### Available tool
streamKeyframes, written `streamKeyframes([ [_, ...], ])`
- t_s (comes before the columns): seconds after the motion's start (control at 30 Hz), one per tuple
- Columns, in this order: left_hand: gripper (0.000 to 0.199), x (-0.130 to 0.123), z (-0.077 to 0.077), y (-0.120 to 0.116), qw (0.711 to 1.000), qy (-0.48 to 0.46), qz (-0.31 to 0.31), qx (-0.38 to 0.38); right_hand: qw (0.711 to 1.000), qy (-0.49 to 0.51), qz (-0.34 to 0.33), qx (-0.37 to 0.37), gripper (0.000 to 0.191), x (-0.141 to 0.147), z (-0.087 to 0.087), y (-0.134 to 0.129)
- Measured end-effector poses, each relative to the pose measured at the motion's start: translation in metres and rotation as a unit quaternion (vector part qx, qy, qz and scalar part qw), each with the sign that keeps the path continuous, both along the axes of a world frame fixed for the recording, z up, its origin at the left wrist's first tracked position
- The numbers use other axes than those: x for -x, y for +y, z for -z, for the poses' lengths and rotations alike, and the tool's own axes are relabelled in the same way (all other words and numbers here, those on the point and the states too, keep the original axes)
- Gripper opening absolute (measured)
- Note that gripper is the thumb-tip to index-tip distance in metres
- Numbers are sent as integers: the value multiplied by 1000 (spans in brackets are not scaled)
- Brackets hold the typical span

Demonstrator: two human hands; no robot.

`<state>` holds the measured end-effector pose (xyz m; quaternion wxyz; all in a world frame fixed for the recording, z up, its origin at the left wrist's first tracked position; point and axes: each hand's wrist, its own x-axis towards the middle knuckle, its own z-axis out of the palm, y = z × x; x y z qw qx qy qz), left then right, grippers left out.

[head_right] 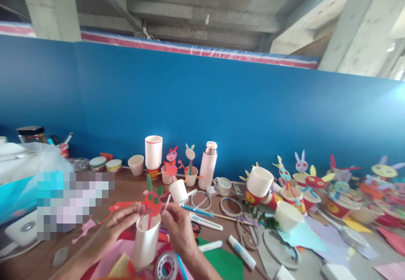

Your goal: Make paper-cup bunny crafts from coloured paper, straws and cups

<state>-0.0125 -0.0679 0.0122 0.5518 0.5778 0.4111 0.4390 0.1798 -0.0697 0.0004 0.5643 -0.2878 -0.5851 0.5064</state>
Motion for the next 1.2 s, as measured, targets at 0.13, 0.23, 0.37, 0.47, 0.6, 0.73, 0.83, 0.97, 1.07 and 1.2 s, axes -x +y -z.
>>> streamKeyframes([
  [0.13,30,-1,6,4,999,26,-43,8,1000,-22,22,2,24,0,2,0],
  [0.23,31,-1,8,5,999,23,-49,0,998,-41,44,1,25,1,1,-1],
  [0.37,32,-3,2,4,998,18,-52,-6,999,-28,34,17,27,2,2,-1],
  [0.47,30,-11,-10,-4,999,19,-38,-7,999,1,15,32,28,4,5,0],
  [0.6,28,-22,-22,-17,998,-9,-61,-3,998,26,2,57,32,8,9,-1],
  [0.73,29,-24,-17,-20,996,-53,-65,41,997,35,0,70,34,11,10,-2],
  [0.83,31,-21,-9,-17,992,-91,-28,83,998,28,4,64,32,12,10,-3],
  [0.97,22,-21,-6,-18,988,-106,-10,113,998,16,5,53,33,15,14,-3],
  [1.07,13,-24,-8,-21,985,-97,-52,135,999,5,10,44,31,17,17,-3],
  [1.2,8,-26,-7,-22,978,-116,-65,159,999,5,12,51,29,18,14,-5],
])
